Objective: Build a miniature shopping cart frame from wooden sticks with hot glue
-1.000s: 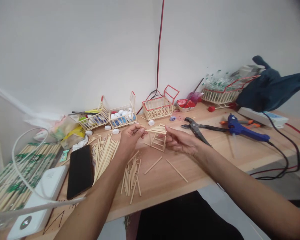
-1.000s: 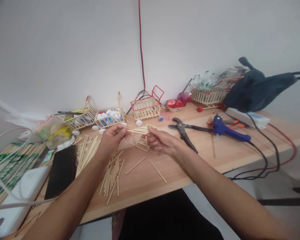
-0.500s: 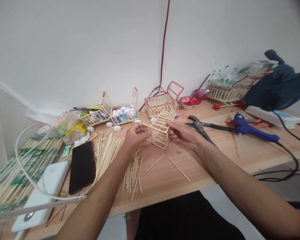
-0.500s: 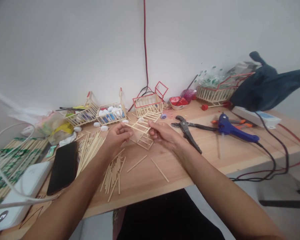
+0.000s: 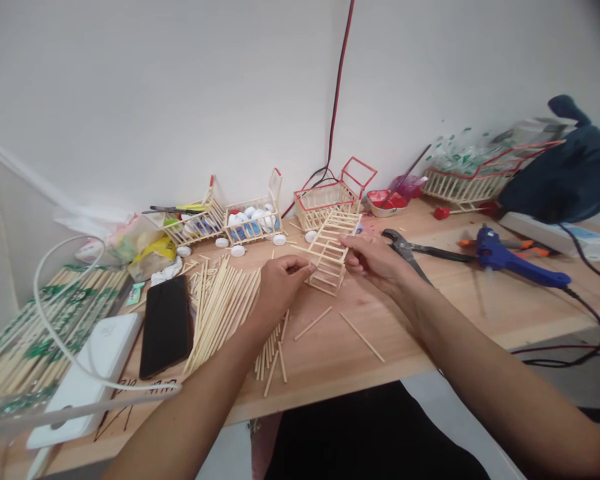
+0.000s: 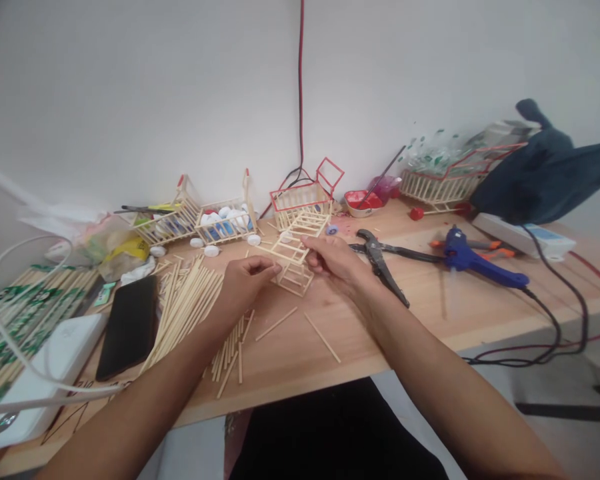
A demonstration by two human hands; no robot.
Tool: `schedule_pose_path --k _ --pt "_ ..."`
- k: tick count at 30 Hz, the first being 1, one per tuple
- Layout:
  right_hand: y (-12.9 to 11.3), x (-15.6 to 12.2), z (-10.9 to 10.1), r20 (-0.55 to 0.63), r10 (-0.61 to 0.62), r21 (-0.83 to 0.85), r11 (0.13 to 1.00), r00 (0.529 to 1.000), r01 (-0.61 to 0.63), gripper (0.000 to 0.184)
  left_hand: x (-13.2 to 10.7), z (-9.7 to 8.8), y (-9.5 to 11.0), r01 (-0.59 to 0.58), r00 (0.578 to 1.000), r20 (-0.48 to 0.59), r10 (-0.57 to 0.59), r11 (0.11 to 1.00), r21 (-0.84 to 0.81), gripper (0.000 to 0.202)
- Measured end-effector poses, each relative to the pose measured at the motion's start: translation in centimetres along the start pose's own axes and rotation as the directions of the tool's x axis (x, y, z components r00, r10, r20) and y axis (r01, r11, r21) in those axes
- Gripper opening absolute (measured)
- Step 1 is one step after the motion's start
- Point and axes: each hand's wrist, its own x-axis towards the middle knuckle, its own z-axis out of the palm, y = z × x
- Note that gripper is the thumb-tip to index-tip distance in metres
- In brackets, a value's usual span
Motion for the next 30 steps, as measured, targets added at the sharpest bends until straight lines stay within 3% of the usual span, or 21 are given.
schedule_pose_path --k 7,17,30 --pt "0.0 0.4 -0.4 0.01 -0.018 -0.013 1.0 1.0 0.018 0.038 -0.9 0.7 1.0 0.048 0.997 -0.06 -0.045 0.998 0.037 0.01" --pt "-0.3 0.6 -1.4 0.098 -0.025 0.003 1.0 0.995 0.025 0.037 -1.6 1.2 1.8 0.11 0.994 -0.017 -0.109 0.993 0.034 0.014" --pt "-0.4 1.5 -2.0 0.164 0.043 -0.061 0.998 0.986 -0.033 0.042 -1.4 1.0 1.0 0.04 0.999 0.01 -0.041 0.997 0.067 0.013"
